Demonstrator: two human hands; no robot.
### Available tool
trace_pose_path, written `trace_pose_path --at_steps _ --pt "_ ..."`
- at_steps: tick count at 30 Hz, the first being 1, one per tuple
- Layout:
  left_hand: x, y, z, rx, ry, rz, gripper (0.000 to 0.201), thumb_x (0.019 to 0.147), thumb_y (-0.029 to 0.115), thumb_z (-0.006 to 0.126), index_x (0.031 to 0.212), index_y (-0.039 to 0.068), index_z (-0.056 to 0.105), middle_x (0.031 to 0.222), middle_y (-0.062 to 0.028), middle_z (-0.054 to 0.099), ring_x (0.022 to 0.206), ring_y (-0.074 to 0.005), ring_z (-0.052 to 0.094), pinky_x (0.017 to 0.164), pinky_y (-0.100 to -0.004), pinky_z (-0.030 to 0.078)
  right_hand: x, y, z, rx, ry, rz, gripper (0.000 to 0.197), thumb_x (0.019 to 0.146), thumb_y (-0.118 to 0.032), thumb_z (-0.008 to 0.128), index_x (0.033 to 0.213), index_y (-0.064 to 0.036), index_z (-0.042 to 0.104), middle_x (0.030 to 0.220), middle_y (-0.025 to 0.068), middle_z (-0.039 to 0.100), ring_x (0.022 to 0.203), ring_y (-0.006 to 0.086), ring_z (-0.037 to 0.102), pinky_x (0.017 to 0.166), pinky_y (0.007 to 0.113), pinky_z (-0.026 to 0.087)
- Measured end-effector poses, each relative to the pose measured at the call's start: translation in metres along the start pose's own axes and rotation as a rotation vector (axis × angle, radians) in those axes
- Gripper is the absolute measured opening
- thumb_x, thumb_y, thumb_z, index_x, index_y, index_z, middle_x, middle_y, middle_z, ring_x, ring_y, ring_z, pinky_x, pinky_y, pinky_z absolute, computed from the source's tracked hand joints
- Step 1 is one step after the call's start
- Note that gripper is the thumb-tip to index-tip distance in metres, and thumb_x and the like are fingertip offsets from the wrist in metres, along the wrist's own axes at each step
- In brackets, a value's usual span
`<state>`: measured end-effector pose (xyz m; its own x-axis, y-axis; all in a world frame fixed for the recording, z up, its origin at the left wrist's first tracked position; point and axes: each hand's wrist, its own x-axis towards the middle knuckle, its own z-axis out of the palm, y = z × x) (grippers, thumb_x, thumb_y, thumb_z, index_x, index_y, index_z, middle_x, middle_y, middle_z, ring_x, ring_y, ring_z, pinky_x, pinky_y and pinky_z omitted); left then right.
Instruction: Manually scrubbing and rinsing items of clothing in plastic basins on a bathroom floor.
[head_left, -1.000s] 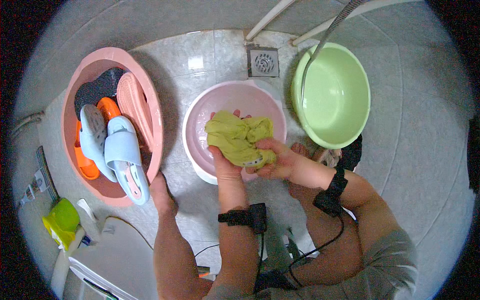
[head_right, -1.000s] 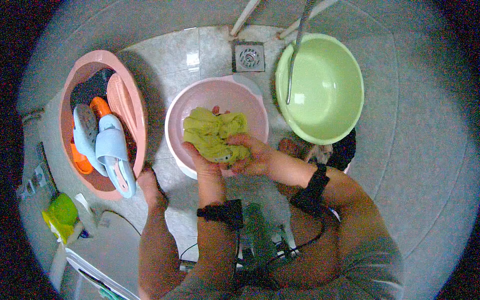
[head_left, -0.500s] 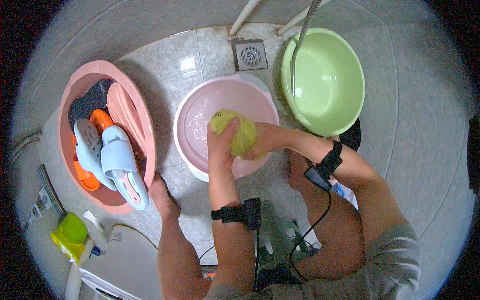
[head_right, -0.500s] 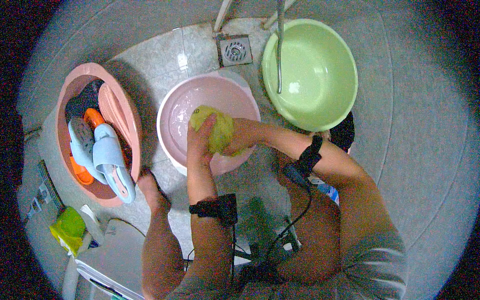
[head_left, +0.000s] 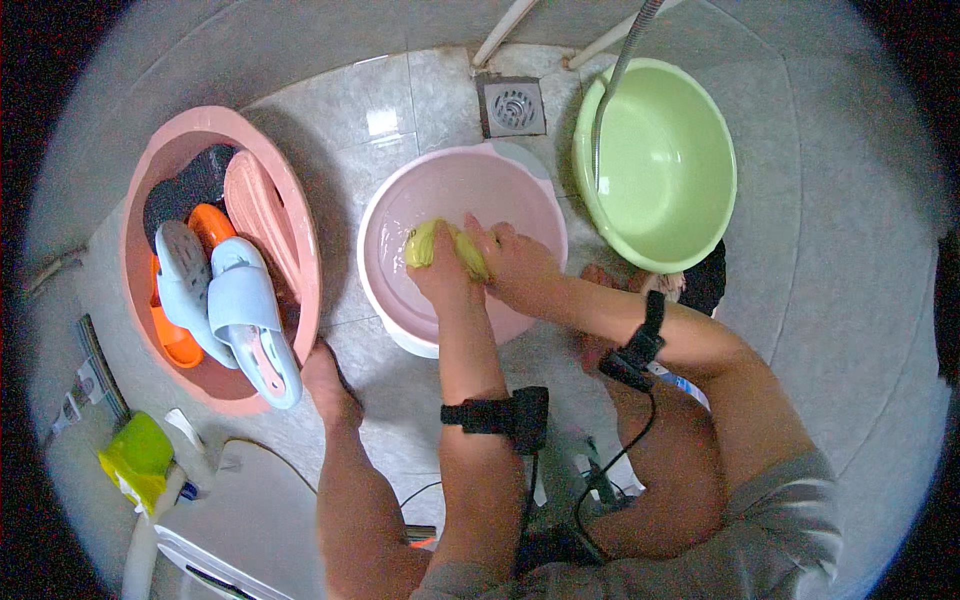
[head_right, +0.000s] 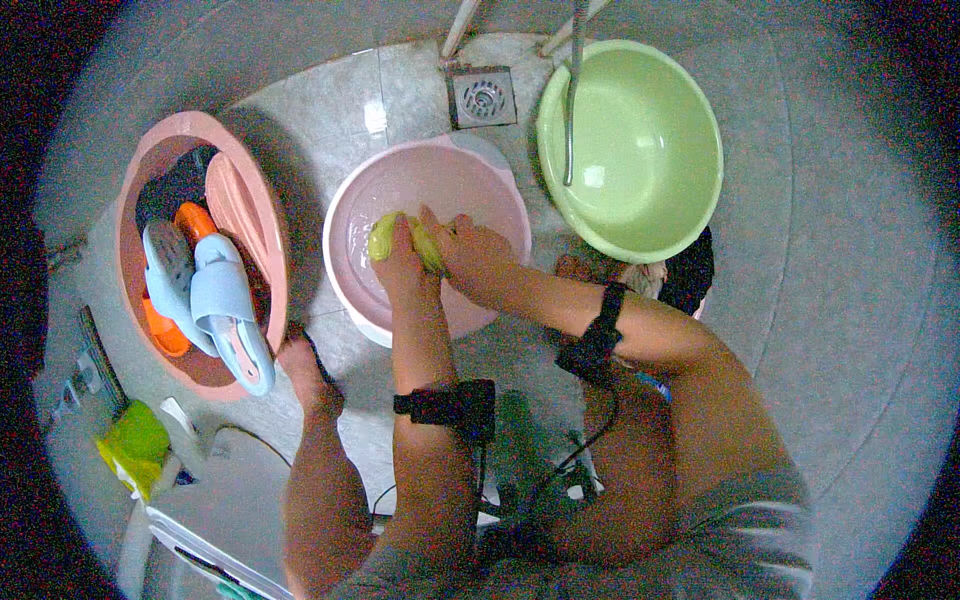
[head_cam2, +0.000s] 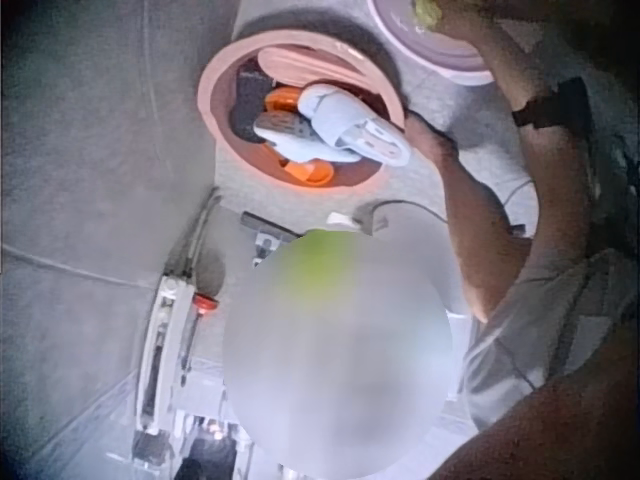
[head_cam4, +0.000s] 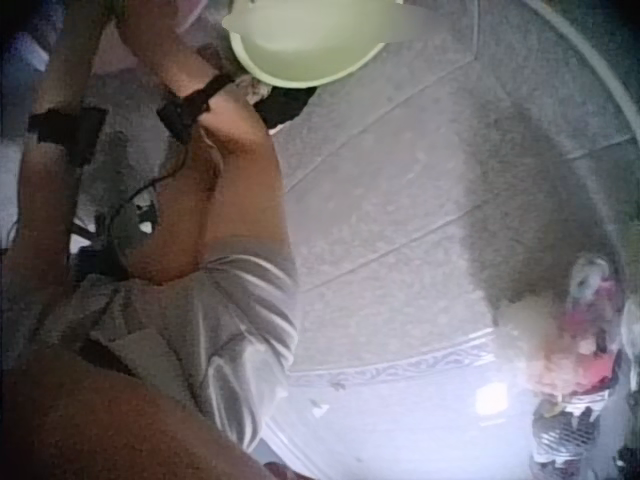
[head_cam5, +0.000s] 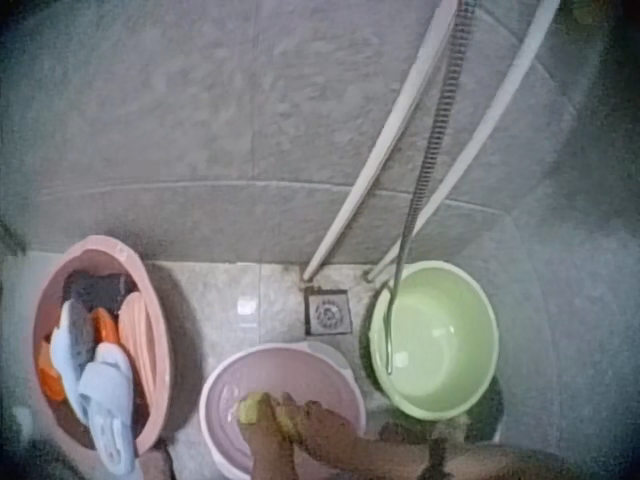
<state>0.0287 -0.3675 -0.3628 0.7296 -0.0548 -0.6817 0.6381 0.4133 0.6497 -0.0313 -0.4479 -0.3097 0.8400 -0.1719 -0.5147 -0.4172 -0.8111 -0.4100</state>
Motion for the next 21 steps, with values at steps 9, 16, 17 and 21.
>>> trace_pose_path --at_steps 9,16,17,21 --pt "-0.018 0.059 0.003 -0.027 -0.191 -0.456 0.053 0.089 0.043 0.046 0.129 0.010 0.036 0.123 -0.0144 0.044 0.112 -0.0271 0.043 0.097 -0.0470 0.031 -0.007 0.045 -0.026 1.557 -0.454 0.393 0.041 0.076 -0.036 0.065 0.104 -0.0084 0.054 0.083 0.0122 0.059 0.053 0.0187 0.057 0.035 0.025 0.042" --pt "-0.022 0.048 -0.002 -0.349 -0.665 -0.235 0.083 0.075 0.066 0.049 0.137 0.013 0.028 0.139 -0.0170 0.028 0.127 -0.0306 0.030 0.102 -0.0470 0.028 -0.033 0.005 -0.007 2.479 -0.971 0.584 0.049 0.080 -0.053 0.050 0.107 -0.0126 0.055 0.076 0.0066 0.062 0.040 0.0124 0.048 0.030 0.019 0.035" --pt "-0.027 0.046 0.002 -0.630 -0.910 -0.305 0.087 0.073 0.069 0.049 0.137 0.014 0.029 0.139 -0.0168 0.027 0.127 -0.0307 0.029 0.100 -0.0485 0.030 -0.036 0.003 -0.004 2.484 -0.970 0.586 0.049 0.080 -0.053 0.050 0.107 -0.0126 0.055 0.076 0.0066 0.062 0.040 0.0124 0.048 0.030 0.019 0.035" --pt "-0.021 0.050 -0.017 -0.359 -0.728 -0.193 0.078 0.066 0.063 0.063 0.127 0.019 0.043 0.124 -0.0143 0.048 0.113 -0.0375 0.045 0.090 -0.0608 0.036 -0.039 -0.009 -0.024 2.424 -0.891 0.511 0.046 0.079 -0.054 0.054 0.100 -0.0125 0.057 0.074 0.0049 0.061 0.041 0.0117 0.049 0.030 0.019 0.035"
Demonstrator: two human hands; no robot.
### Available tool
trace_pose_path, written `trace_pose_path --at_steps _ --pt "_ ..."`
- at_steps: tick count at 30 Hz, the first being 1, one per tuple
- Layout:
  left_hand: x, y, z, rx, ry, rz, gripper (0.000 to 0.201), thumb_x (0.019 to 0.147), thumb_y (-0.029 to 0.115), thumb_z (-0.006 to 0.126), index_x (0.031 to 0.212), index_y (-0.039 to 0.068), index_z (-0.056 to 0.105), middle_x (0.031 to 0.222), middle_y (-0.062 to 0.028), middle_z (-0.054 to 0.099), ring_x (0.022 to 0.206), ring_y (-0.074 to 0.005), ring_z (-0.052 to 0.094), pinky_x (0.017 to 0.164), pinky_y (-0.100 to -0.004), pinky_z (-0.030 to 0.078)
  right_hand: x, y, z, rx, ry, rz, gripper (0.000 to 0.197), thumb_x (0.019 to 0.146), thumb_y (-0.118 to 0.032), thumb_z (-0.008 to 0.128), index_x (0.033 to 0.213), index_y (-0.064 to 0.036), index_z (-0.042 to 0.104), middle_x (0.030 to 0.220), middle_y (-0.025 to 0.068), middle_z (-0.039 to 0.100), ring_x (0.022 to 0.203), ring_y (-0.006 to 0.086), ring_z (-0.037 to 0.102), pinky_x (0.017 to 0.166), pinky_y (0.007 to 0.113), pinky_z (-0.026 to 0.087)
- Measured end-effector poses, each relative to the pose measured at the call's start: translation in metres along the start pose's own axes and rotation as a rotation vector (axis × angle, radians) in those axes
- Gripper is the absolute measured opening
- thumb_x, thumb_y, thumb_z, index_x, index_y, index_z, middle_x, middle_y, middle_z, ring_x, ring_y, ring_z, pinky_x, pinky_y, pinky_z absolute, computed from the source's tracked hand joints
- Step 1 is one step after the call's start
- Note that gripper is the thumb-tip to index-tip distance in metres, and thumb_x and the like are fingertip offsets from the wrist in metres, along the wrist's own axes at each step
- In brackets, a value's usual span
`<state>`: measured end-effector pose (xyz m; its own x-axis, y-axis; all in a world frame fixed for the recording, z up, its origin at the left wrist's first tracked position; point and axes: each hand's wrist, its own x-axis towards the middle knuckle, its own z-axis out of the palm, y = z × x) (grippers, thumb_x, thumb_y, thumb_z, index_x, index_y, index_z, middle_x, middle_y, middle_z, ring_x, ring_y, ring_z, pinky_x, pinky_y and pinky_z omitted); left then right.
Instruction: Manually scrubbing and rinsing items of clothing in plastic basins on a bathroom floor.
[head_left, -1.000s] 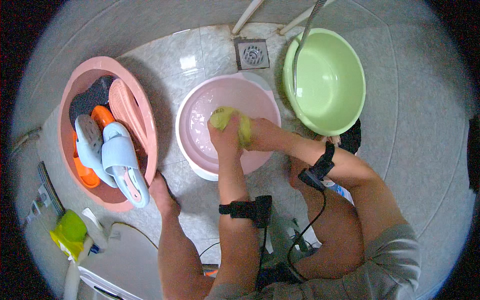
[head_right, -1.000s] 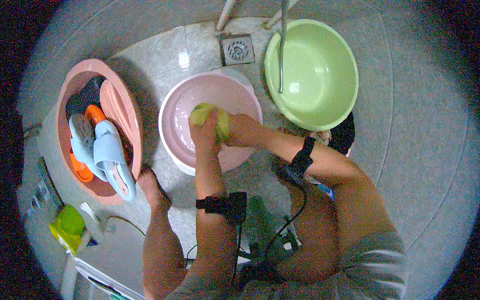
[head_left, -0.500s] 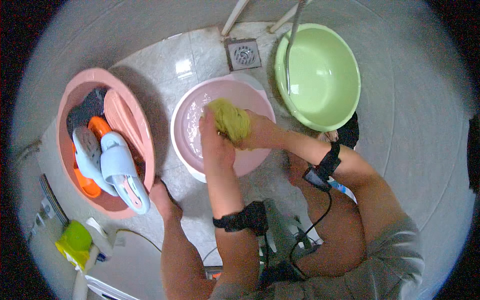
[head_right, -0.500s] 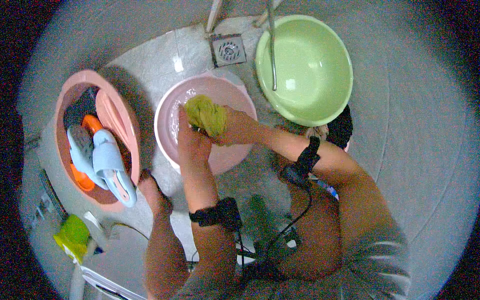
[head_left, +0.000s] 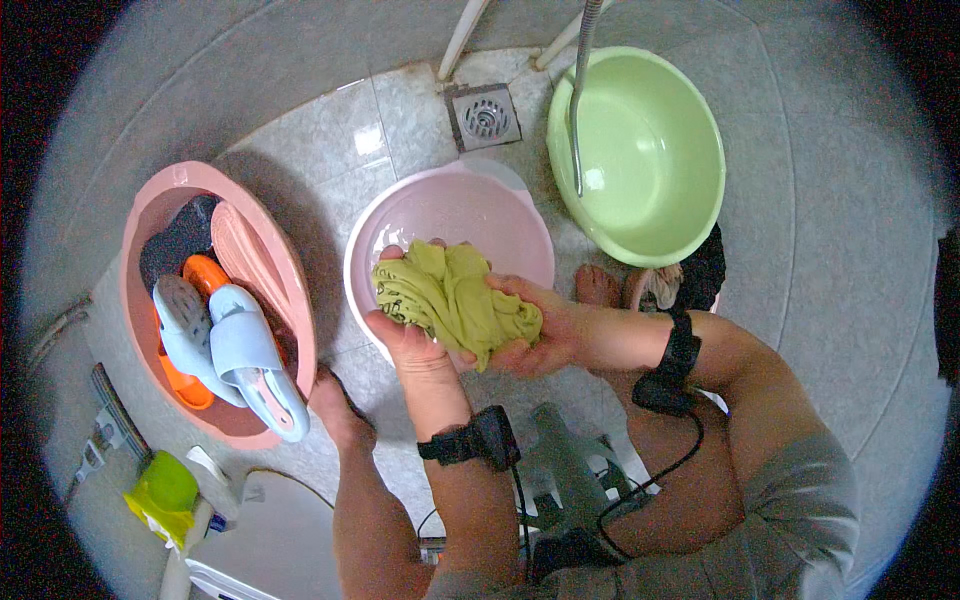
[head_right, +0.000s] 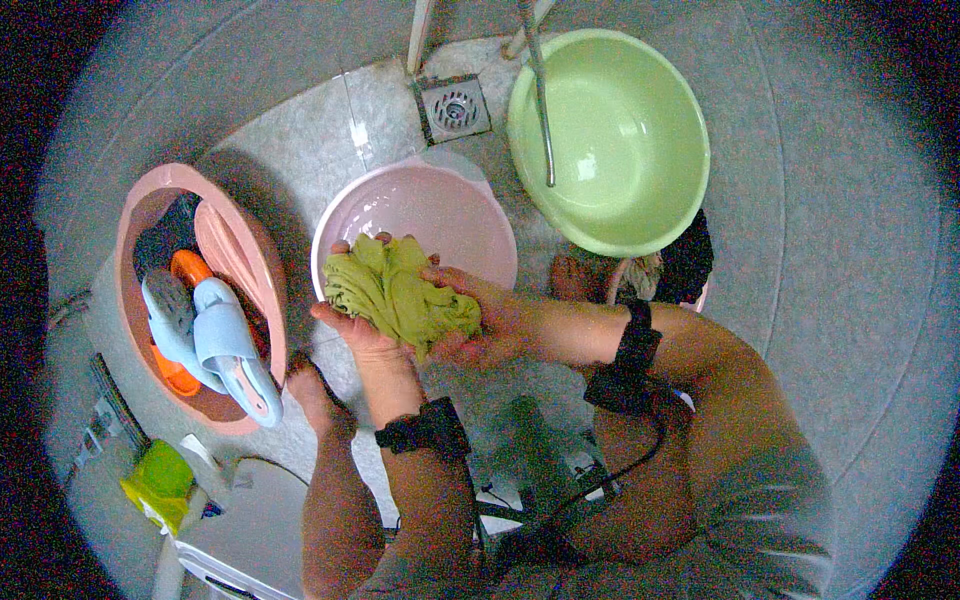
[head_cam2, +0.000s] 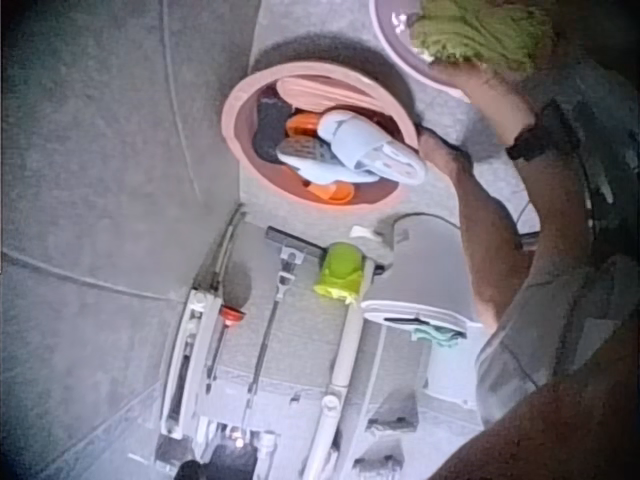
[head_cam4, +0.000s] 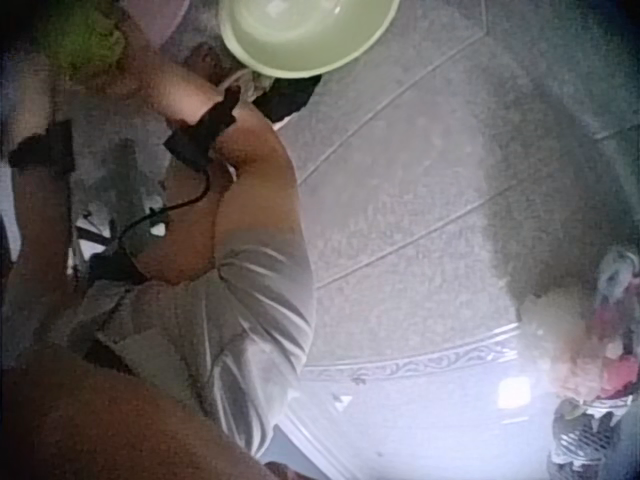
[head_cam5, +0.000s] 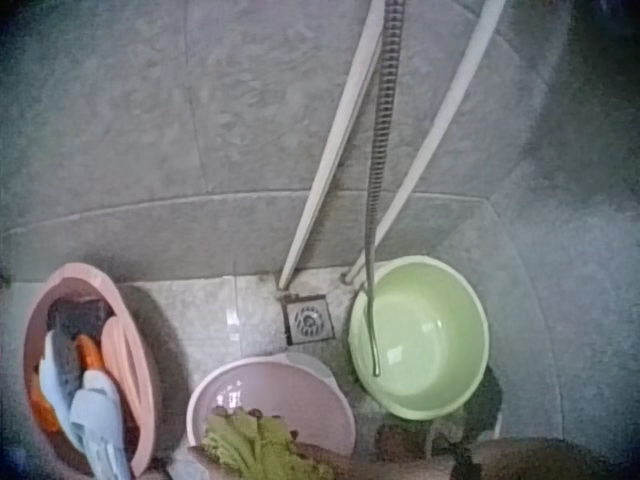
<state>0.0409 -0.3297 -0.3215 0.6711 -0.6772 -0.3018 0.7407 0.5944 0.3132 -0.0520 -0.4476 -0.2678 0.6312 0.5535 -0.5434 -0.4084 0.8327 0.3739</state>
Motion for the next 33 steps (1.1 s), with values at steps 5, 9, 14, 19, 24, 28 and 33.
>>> trace_pose_path --at_steps 5,9,14,19,24,28,33 --pt "0.014 0.009 0.019 0.251 0.269 -0.109 0.044 0.077 0.022 0.059 0.117 0.008 0.048 0.110 -0.0122 0.054 0.100 -0.0281 0.054 0.084 -0.0425 0.047 -0.008 -0.022 -0.007 -0.551 0.025 -0.193 0.040 0.076 -0.049 0.063 0.093 -0.0127 0.059 0.072 0.0039 0.061 0.045 0.0120 0.053 0.034 0.021 0.038" --pt "0.019 0.003 0.036 0.424 0.396 -0.183 0.025 0.080 0.000 0.054 0.105 0.003 0.051 0.095 -0.0092 0.056 0.083 -0.0195 0.057 0.072 -0.0313 0.051 -0.011 -0.033 -0.006 -1.131 0.246 -0.326 0.037 0.070 -0.038 0.071 0.092 -0.0113 0.059 0.069 0.0021 0.060 0.051 0.0144 0.056 0.043 0.026 0.044" --pt "0.022 -0.014 0.035 0.666 0.470 -0.173 0.022 0.077 0.004 0.062 0.097 0.002 0.053 0.085 -0.0073 0.057 0.073 -0.0155 0.055 0.063 -0.0279 0.049 0.011 -0.044 -0.021 -1.906 0.331 -0.405 0.036 0.069 -0.026 0.068 0.094 -0.0022 0.056 0.082 0.0113 0.062 0.064 0.0263 0.060 0.059 0.034 0.049" --pt "0.025 -0.020 0.003 0.995 0.625 -0.017 0.018 0.077 0.010 0.062 0.091 0.000 0.056 0.076 -0.0063 0.057 0.066 -0.0146 0.054 0.058 -0.0262 0.046 0.021 -0.024 -0.007 -2.018 0.758 -0.519 0.050 0.066 -0.033 0.067 0.099 -0.0006 0.051 0.078 0.0166 0.063 0.071 0.0374 0.061 0.065 0.044 0.048" --pt "0.025 -0.024 -0.007 0.875 0.728 0.095 0.020 0.079 0.010 0.058 0.095 -0.002 0.054 0.082 -0.0089 0.057 0.068 -0.0170 0.056 0.057 -0.0289 0.049 0.036 -0.019 -0.018 -2.016 0.789 -0.570 0.055 0.065 -0.034 0.070 0.103 -0.0022 0.047 0.077 0.0177 0.063 0.074 0.0364 0.062 0.065 0.046 0.049" --pt "0.022 -0.025 -0.009 0.923 0.792 0.033 0.023 0.081 0.011 0.058 0.097 -0.005 0.052 0.084 -0.0116 0.057 0.070 -0.0196 0.058 0.059 -0.0292 0.051 0.035 -0.018 -0.041 -2.018 0.684 -0.822 0.051 0.063 -0.028 0.071 0.101 -0.0035 0.047 0.076 0.0180 0.062 0.072 0.0364 0.062 0.064 0.046 0.049" --pt "0.026 -0.001 0.048 0.934 0.608 0.109 0.046 0.081 0.027 0.063 0.108 -0.005 0.045 0.099 -0.0151 0.054 0.083 -0.0228 0.058 0.066 -0.0337 0.053 0.018 -0.019 0.004 -1.830 0.680 -0.927 0.051 0.064 -0.023 0.068 0.104 -0.0012 0.045 0.079 0.0194 0.061 0.075 0.0368 0.061 0.065 0.045 0.047"
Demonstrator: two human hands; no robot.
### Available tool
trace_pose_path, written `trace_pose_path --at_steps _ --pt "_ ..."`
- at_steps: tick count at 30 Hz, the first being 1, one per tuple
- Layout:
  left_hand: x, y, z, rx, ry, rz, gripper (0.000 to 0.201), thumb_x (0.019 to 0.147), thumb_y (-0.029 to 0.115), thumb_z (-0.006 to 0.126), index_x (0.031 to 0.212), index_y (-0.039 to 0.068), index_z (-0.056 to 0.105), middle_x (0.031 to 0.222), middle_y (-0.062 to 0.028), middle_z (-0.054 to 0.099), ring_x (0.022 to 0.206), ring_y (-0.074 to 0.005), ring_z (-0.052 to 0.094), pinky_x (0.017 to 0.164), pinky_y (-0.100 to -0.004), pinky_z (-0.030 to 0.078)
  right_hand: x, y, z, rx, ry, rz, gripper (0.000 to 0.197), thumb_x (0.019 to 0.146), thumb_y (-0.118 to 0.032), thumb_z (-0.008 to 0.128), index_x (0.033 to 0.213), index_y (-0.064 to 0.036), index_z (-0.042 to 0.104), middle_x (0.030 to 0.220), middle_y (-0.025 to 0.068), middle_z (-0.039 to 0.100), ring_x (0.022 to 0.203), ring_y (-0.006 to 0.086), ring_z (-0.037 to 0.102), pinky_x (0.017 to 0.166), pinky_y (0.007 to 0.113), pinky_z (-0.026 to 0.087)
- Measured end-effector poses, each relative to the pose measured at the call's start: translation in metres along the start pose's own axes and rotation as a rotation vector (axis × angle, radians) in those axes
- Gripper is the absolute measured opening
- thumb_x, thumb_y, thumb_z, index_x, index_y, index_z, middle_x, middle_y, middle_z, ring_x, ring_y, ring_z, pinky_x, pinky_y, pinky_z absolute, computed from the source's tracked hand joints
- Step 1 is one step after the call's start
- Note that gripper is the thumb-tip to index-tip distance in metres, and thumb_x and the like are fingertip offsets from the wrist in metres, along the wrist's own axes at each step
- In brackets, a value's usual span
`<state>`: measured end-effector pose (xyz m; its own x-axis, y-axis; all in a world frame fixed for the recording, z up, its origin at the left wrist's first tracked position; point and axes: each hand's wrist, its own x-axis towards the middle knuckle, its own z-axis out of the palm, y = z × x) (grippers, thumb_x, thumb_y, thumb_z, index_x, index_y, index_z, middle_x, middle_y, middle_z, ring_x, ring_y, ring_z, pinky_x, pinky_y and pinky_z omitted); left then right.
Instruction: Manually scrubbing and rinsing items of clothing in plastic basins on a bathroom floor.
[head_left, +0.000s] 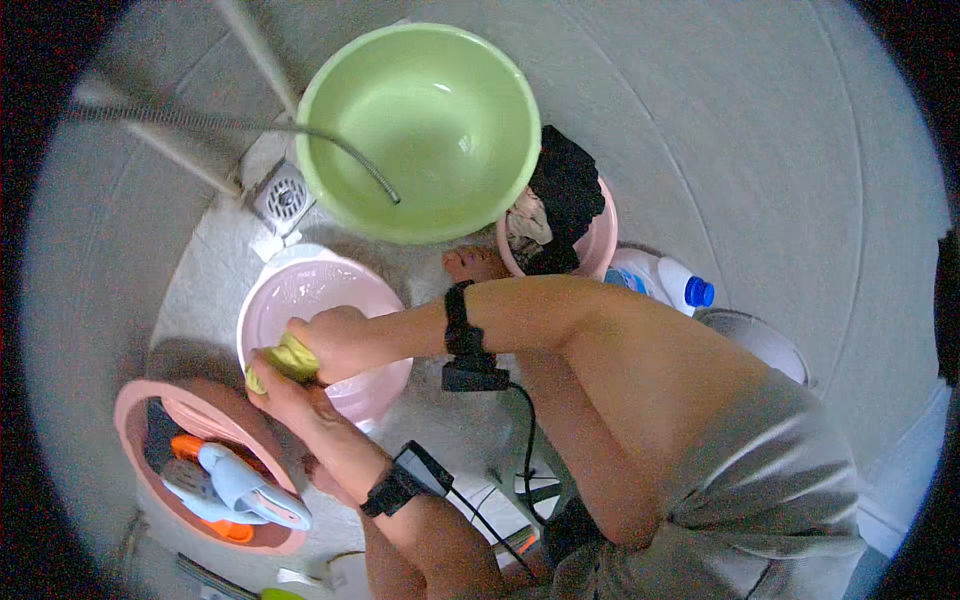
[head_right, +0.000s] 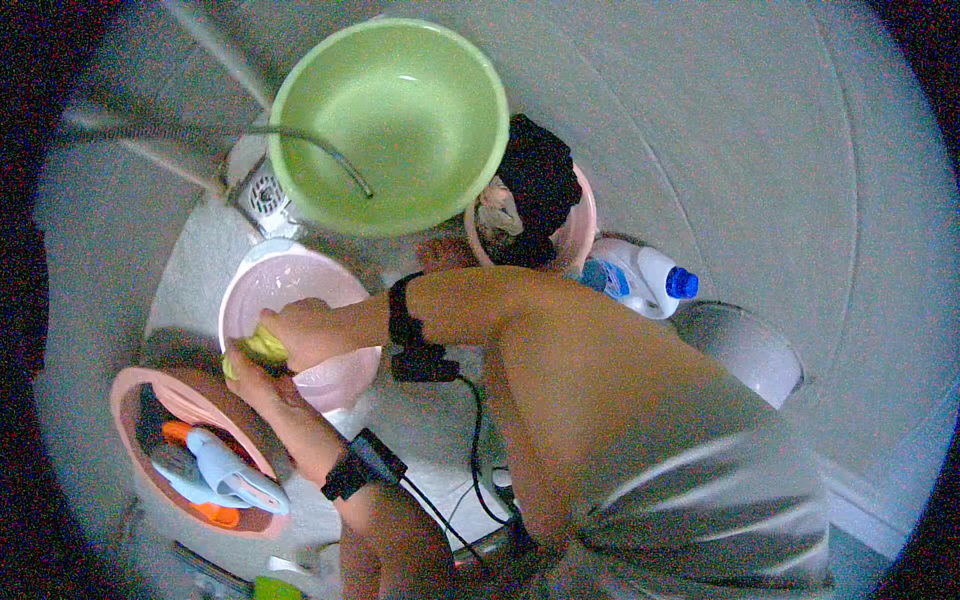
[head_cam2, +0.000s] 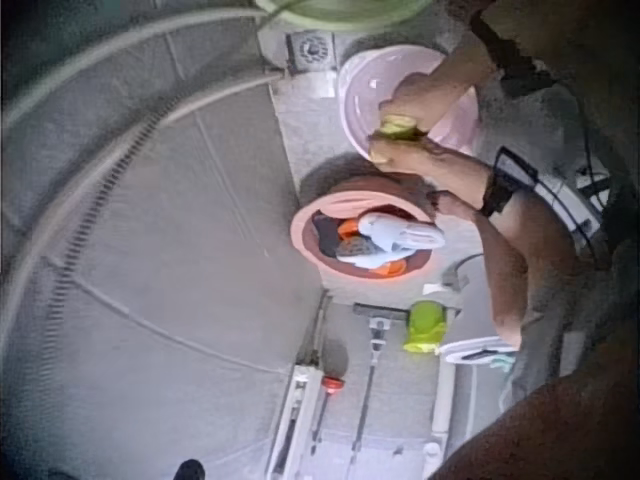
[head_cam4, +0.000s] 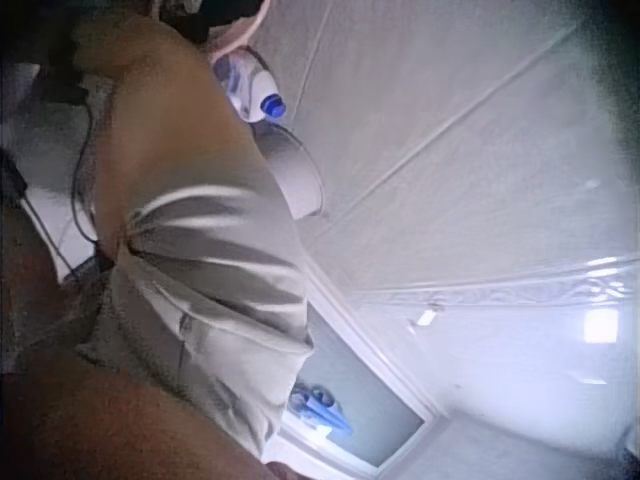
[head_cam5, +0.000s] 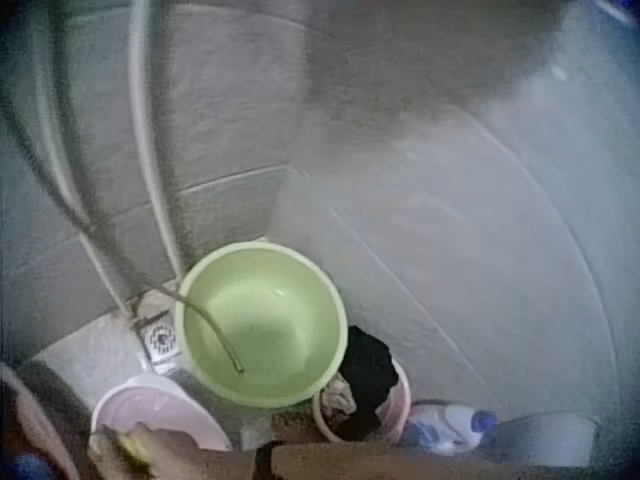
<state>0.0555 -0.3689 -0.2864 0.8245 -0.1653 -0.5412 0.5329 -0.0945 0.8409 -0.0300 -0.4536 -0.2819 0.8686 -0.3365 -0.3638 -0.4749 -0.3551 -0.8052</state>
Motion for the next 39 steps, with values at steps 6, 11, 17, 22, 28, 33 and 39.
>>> trace_pose_path --at_steps 6,11,17,22,28,33,39 --pt "-0.029 0.048 0.056 0.232 -0.235 -0.034 0.062 0.082 0.036 0.063 0.122 -0.005 0.038 0.118 -0.0198 0.048 0.099 -0.0261 0.056 0.077 -0.0351 0.052 0.015 -0.024 -0.066 0.208 0.238 0.052 0.055 0.064 -0.019 0.067 0.107 0.0024 0.042 0.080 0.0216 0.060 0.077 0.0382 0.060 0.065 0.045 0.047" --pt "-0.057 0.066 0.099 0.051 -0.534 -0.049 0.050 0.087 0.027 0.056 0.125 -0.001 0.038 0.118 -0.0169 0.049 0.102 -0.0245 0.054 0.082 -0.0363 0.049 -0.022 -0.012 -0.138 0.291 0.241 -0.294 0.061 0.063 -0.024 0.070 0.110 0.0022 0.041 0.082 0.0239 0.059 0.078 0.0394 0.059 0.067 0.044 0.047" --pt "-0.087 0.031 0.127 -0.042 -0.735 -0.282 0.054 0.082 0.022 0.057 0.128 0.002 0.037 0.118 -0.0140 0.051 0.106 -0.0254 0.052 0.090 -0.0384 0.044 -0.091 0.067 -0.161 1.102 0.075 -0.183 0.063 0.078 -0.024 0.066 0.128 -0.0004 0.038 0.100 0.0075 0.061 0.091 0.0163 0.056 0.077 0.032 0.046" --pt "-0.114 -0.011 0.156 -0.041 -0.728 -0.338 0.055 0.079 0.017 0.060 0.126 0.001 0.038 0.115 -0.0119 0.053 0.102 -0.0250 0.054 0.088 -0.0399 0.045 -0.170 0.175 -0.179 0.570 1.036 0.517 0.060 0.070 -0.030 0.069 0.119 -0.0012 0.048 0.103 0.0173 0.059 0.095 0.0287 0.058 0.085 0.036 0.045" --pt "-0.106 -0.038 0.156 -0.047 -0.701 -0.416 0.051 0.081 0.017 0.057 0.126 0.001 0.039 0.114 -0.0117 0.053 0.101 -0.0252 0.054 0.087 -0.0394 0.044 -0.205 0.205 -0.151 -0.265 0.875 1.017 0.083 0.063 -0.041 0.071 0.130 -0.0083 0.037 0.134 0.0282 0.029 0.114 0.0436 0.043 0.093 0.049 0.038" --pt "-0.100 -0.030 0.138 -0.080 -0.719 -0.386 0.054 0.081 0.014 0.055 0.129 0.002 0.034 0.119 -0.0116 0.050 0.105 -0.0254 0.052 0.089 -0.0400 0.043 -0.225 0.225 -0.169 -0.206 0.735 0.909 0.066 0.069 -0.030 0.066 0.128 -0.0094 0.042 0.115 0.0225 0.053 0.103 0.0354 0.055 0.091 0.042 0.042" --pt "-0.099 -0.008 0.103 -0.096 -0.642 -0.321 0.054 0.081 0.015 0.057 0.129 0.003 0.034 0.116 -0.0127 0.051 0.103 -0.0262 0.053 0.088 -0.0417 0.044 -0.244 0.149 -0.225 -0.069 1.146 0.487 0.047 0.075 -0.017 0.062 0.118 -0.0034 0.052 0.100 0.0155 0.062 0.093 0.0247 0.060 0.083 0.034 0.046"
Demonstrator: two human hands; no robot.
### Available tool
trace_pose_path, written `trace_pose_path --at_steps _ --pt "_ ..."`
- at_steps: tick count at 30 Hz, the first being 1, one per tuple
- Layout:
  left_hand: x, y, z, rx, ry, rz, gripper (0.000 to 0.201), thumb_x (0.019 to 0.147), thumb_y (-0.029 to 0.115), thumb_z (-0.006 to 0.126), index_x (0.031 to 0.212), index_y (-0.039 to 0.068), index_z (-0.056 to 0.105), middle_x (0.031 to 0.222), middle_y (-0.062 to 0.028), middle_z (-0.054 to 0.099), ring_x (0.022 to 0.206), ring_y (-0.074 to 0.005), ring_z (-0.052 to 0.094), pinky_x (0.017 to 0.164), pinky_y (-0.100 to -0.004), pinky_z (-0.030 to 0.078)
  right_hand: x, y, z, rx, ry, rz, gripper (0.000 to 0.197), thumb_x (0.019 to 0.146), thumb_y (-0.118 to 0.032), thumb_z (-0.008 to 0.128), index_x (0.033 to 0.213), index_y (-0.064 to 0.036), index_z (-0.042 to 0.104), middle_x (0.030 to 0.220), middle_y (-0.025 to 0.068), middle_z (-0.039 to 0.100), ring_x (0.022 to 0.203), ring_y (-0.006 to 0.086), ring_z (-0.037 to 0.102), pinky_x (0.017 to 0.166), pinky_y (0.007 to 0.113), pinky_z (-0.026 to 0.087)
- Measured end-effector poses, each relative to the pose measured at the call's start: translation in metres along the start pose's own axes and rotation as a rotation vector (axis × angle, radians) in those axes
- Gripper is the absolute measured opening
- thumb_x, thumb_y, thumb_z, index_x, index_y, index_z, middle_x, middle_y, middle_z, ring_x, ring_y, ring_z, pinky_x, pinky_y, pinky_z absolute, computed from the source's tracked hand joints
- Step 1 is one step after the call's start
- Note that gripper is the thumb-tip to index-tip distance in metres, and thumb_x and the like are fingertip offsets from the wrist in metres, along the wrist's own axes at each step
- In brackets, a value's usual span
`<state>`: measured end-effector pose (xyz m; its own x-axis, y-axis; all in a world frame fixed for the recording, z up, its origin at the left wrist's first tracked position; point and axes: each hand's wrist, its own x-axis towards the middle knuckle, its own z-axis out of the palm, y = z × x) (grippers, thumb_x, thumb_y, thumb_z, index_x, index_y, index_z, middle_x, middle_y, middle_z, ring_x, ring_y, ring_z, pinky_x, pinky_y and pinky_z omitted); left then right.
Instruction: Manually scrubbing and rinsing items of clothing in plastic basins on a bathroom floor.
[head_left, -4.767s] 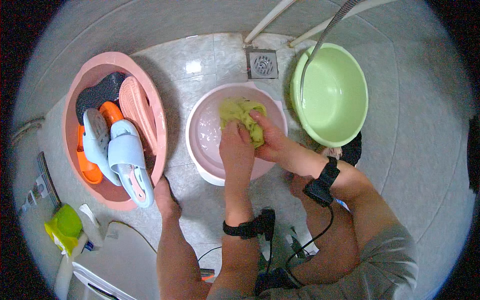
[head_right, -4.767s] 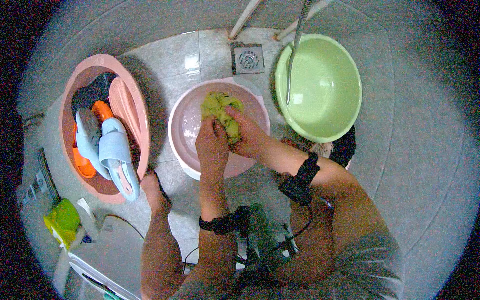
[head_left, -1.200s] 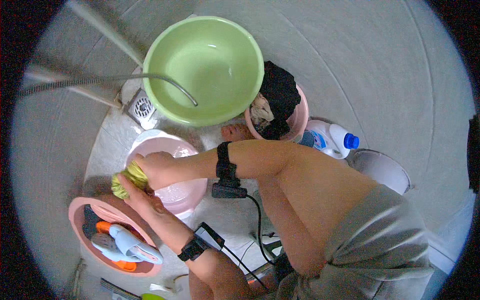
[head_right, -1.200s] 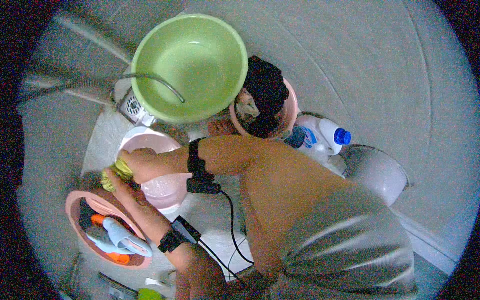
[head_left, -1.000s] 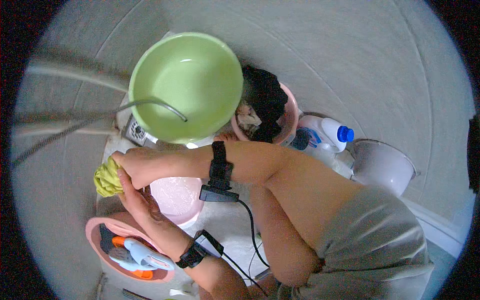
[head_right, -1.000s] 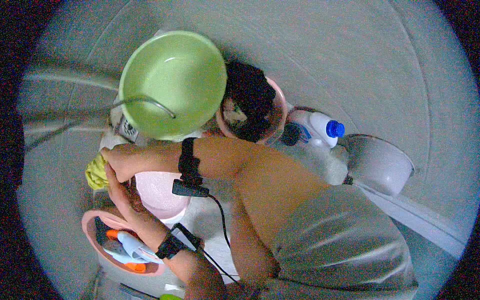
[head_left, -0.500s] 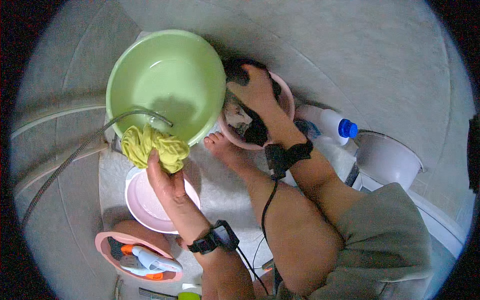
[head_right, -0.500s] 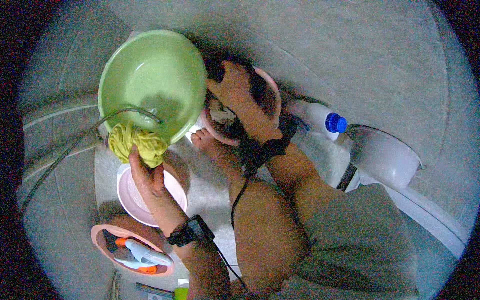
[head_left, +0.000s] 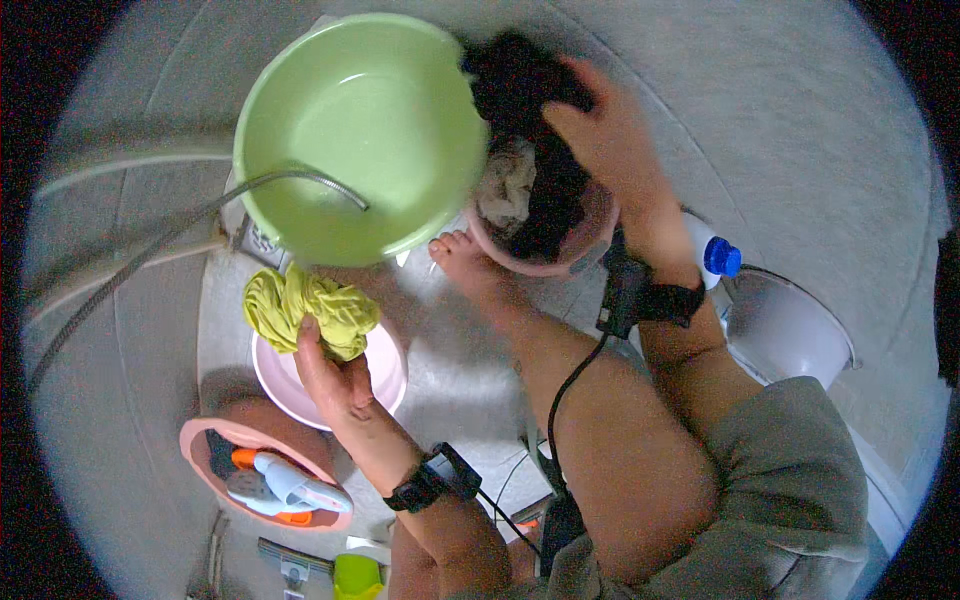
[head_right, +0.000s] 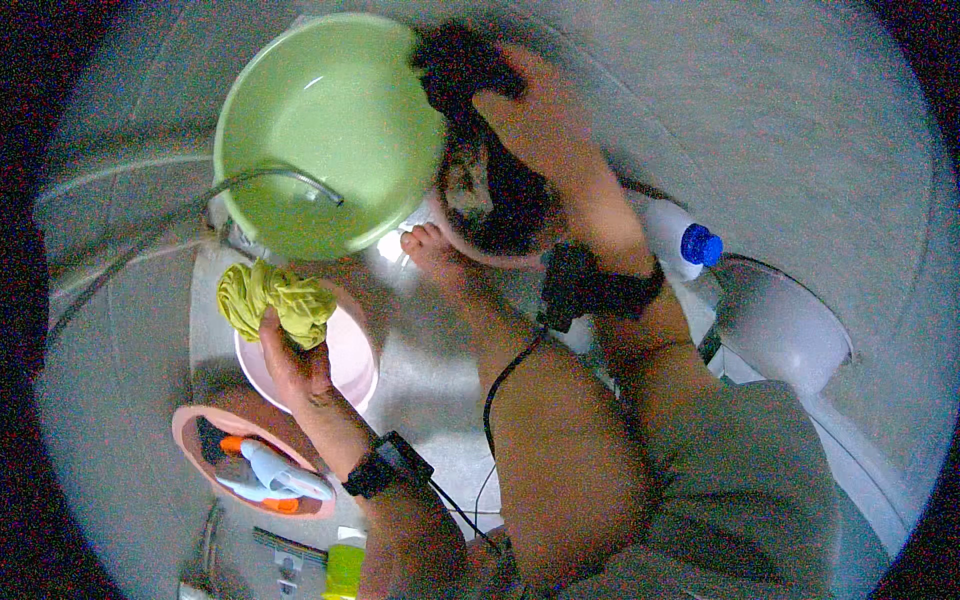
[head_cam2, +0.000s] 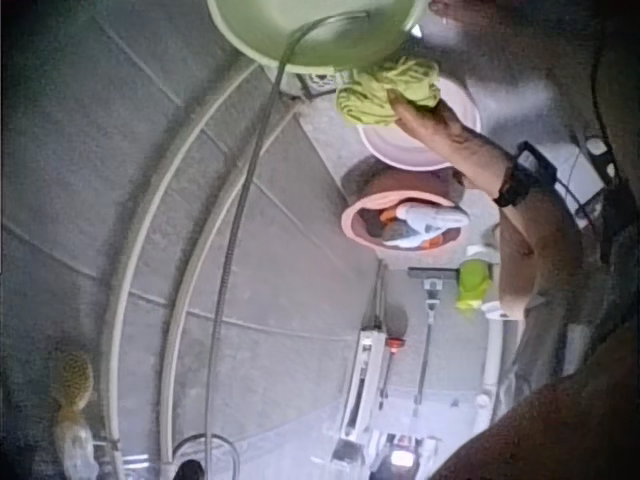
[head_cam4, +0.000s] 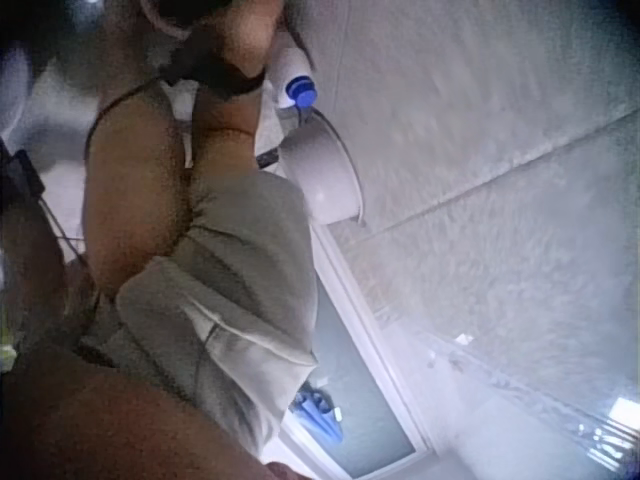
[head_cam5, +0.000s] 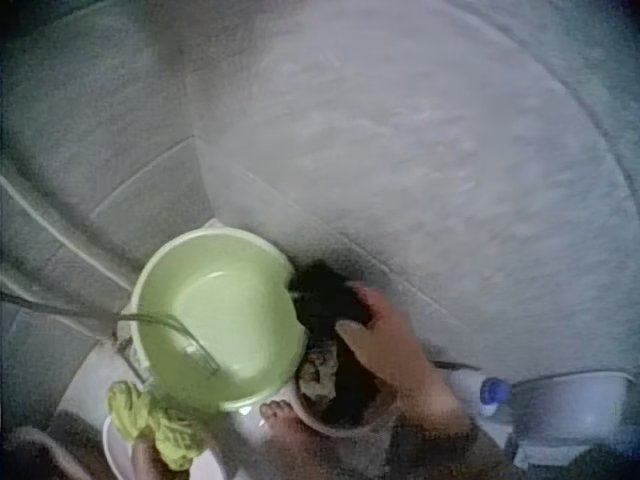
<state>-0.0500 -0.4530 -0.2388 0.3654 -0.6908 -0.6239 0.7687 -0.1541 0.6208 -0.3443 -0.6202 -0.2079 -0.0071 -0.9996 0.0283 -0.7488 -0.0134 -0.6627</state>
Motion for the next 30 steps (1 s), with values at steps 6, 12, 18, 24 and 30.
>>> trace_pose_path --at_steps 6,12,18,24,30 --pt "-0.007 0.006 0.011 0.071 0.204 0.107 0.051 0.080 0.018 0.057 0.125 0.002 0.039 0.111 -0.0130 0.054 0.100 -0.0265 0.055 0.085 -0.0418 0.046 0.042 -0.074 -0.017 1.046 -0.157 0.257 0.049 0.073 -0.001 0.062 0.119 0.0000 0.049 0.108 0.0125 0.057 0.097 0.0210 0.056 0.085 0.028 0.046" --pt "-0.016 -0.016 0.049 0.270 0.381 0.250 0.046 0.083 0.024 0.057 0.120 0.001 0.044 0.109 -0.0114 0.057 0.098 -0.0246 0.056 0.086 -0.0377 0.047 0.115 -0.075 -0.032 1.310 -0.588 0.168 0.039 0.074 0.003 0.058 0.113 0.0025 0.051 0.098 0.0110 0.060 0.084 0.0193 0.060 0.077 0.029 0.050" --pt "-0.019 -0.024 0.088 0.288 0.623 0.366 0.041 0.083 0.019 0.056 0.118 0.000 0.045 0.105 -0.0110 0.058 0.090 -0.0230 0.059 0.077 -0.0331 0.049 0.171 -0.083 -0.013 1.490 -1.079 -0.005 0.041 0.078 0.000 0.057 0.119 -0.0001 0.047 0.101 0.0124 0.059 0.087 0.0197 0.059 0.080 0.031 0.050" --pt "-0.031 -0.022 0.165 0.241 0.606 0.422 0.046 0.081 0.013 0.057 0.122 0.000 0.041 0.107 -0.0115 0.057 0.091 -0.0233 0.059 0.079 -0.0342 0.049 0.201 -0.097 0.067 1.307 -1.347 0.061 0.038 0.075 -0.010 0.059 0.110 -0.0013 0.051 0.089 0.0104 0.062 0.074 0.0203 0.062 0.064 0.032 0.051" --pt "-0.031 -0.001 0.085 0.165 0.510 0.500 0.047 0.080 0.006 0.056 0.123 -0.002 0.039 0.109 -0.0116 0.055 0.093 -0.0224 0.058 0.079 -0.0323 0.049 0.096 -0.076 0.215 0.519 -1.301 0.112 0.039 0.075 -0.011 0.059 0.112 -0.0100 0.046 0.088 0.0071 0.058 0.076 0.0188 0.058 0.056 0.037 0.048"
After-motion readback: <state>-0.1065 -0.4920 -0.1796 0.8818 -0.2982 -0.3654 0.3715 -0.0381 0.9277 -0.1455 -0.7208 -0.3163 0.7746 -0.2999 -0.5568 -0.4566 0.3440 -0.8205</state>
